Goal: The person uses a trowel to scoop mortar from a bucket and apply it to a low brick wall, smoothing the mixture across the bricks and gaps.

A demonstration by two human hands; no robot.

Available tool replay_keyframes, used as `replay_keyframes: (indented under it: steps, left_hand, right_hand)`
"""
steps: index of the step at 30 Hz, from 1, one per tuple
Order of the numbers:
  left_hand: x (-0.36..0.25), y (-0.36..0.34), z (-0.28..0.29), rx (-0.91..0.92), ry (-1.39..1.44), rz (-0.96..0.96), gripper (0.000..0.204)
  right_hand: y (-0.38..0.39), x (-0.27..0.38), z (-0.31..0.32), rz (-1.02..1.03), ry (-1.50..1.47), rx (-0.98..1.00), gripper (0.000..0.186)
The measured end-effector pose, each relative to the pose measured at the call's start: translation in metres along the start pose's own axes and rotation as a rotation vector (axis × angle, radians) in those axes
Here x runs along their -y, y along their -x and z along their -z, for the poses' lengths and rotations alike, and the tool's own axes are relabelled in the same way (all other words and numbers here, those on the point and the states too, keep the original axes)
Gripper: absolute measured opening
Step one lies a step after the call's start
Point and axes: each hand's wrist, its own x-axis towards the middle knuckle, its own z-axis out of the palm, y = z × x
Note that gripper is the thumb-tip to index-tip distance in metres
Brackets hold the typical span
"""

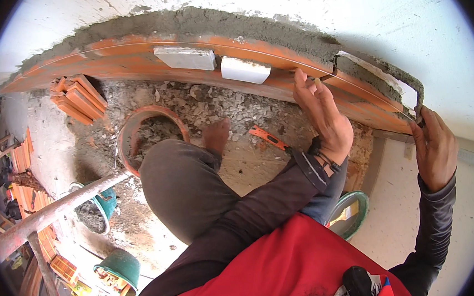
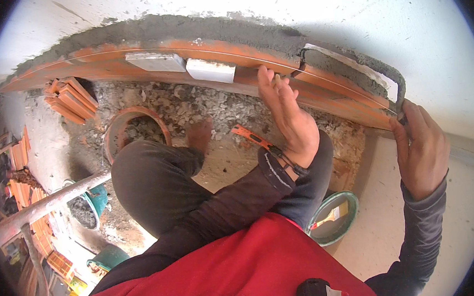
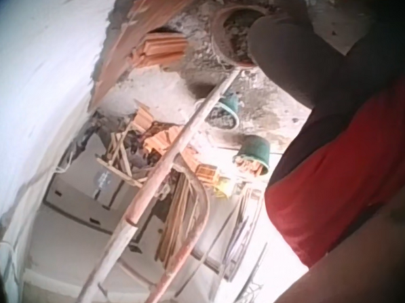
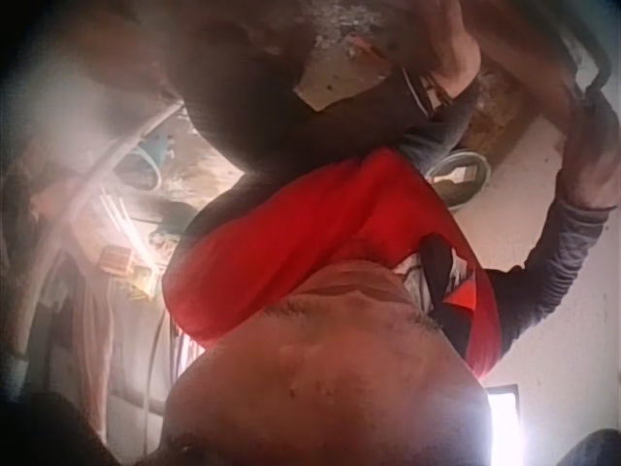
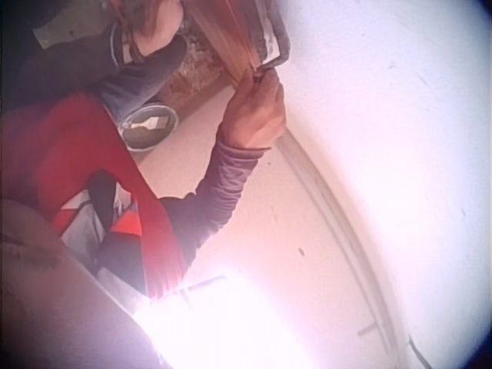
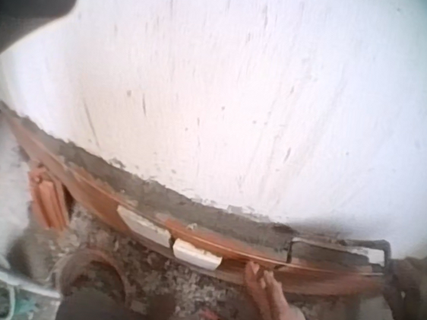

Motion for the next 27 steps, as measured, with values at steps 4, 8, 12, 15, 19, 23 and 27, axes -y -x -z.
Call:
replay_keyframes:
  steps: [4, 8, 12, 15, 19, 23, 27]
  left_hand:
    - [0.002, -0.002, 0.001, -0.008, -0.012, -0.005, 0.059]
    - [-0.001, -0.004, 0.0, -0.031, 0.007, 0.032, 0.059]
    - [-0.003, -0.005, -0.003, -0.049, 0.052, -0.04, 0.065]
    - [0.0, -0.006, -0.002, -0.044, 0.023, -0.052, 0.067]
    - [-0.005, -0.005, -0.002, -0.021, 0.02, -0.031, 0.068]
    - [-0.002, -0.006, -0.002, -0.03, 0.03, -0.054, 0.068]
    - [-0.001, -0.005, -0.003, -0.041, 0.039, -0.067, 0.067]
  right_hand:
    - [0.0, 0.003, 0.005, -0.001, -0.034, -0.007, 0.025]
    - [0.0, 0.002, 0.012, -0.037, 0.004, 0.057, 0.025]
    - [-0.003, 0.003, 0.01, -0.027, -0.03, 0.043, 0.024]
    - [-0.005, 0.005, 0.01, -0.018, 0.015, 0.084, 0.023]
    - [-0.006, 0.004, 0.01, -0.012, 0.041, 0.081, 0.023]
    - [-0.008, 0.013, 0.015, 0.01, 0.031, 0.05, 0.023]
    - [-0.013, 0.009, 0.01, 0.027, 0.052, 0.106, 0.025]
